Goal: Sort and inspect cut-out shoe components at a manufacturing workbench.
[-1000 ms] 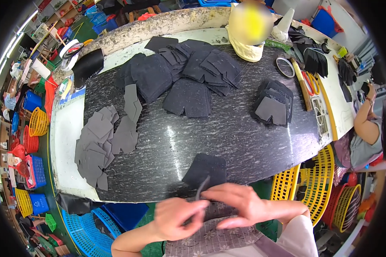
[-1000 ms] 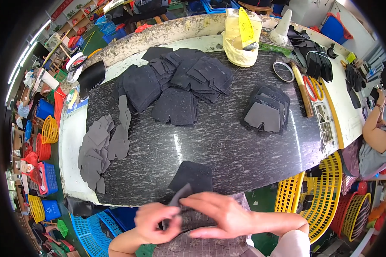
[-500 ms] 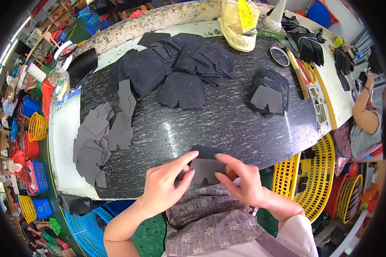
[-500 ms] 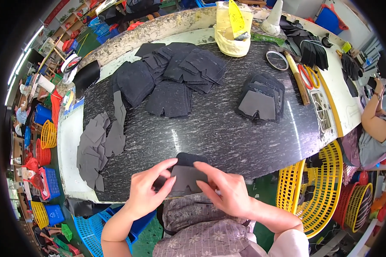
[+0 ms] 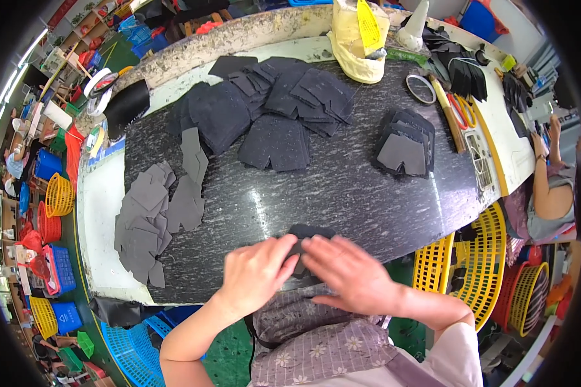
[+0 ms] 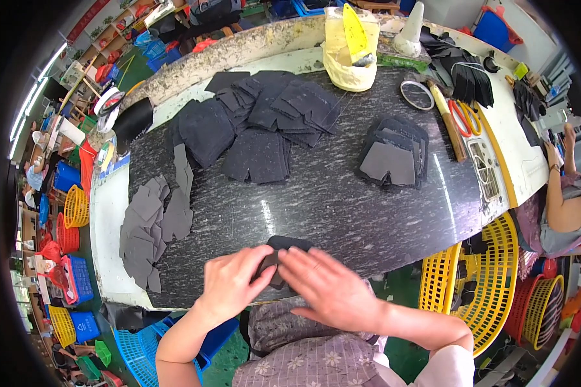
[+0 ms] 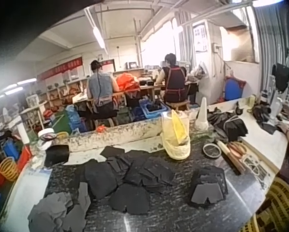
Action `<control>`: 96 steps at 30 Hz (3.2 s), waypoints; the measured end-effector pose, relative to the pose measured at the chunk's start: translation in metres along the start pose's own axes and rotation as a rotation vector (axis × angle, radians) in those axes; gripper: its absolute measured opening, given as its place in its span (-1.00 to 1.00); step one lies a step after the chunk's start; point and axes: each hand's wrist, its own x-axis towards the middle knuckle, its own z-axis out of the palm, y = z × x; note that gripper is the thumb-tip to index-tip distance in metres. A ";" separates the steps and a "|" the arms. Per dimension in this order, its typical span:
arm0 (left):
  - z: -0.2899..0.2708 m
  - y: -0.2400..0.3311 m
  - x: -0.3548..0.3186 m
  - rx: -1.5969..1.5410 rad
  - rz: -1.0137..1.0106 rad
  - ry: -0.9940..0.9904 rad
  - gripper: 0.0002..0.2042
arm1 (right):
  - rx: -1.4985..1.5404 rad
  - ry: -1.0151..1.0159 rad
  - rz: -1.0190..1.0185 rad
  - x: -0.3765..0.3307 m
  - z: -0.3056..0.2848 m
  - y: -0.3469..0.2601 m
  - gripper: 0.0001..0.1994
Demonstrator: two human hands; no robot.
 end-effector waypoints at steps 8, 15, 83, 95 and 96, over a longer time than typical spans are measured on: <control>-0.033 -0.026 -0.020 -0.351 -0.367 0.327 -0.73 | -0.141 0.310 -0.220 -0.033 -0.055 0.059 -0.65; -0.024 -0.028 0.001 -0.343 -0.261 0.210 -0.76 | -0.470 0.369 0.162 -0.018 -0.091 0.113 -0.74; -0.046 -0.038 0.038 -1.434 -0.384 0.157 -0.47 | 0.101 0.230 -0.166 0.033 -0.014 0.014 -0.66; -0.028 -0.004 0.019 -1.534 -0.370 -0.078 -0.51 | 0.602 0.302 0.082 0.073 -0.036 0.021 -0.75; -0.026 -0.004 0.017 -1.569 -0.389 -0.149 -0.53 | 0.606 0.298 0.087 0.072 -0.034 0.020 -0.75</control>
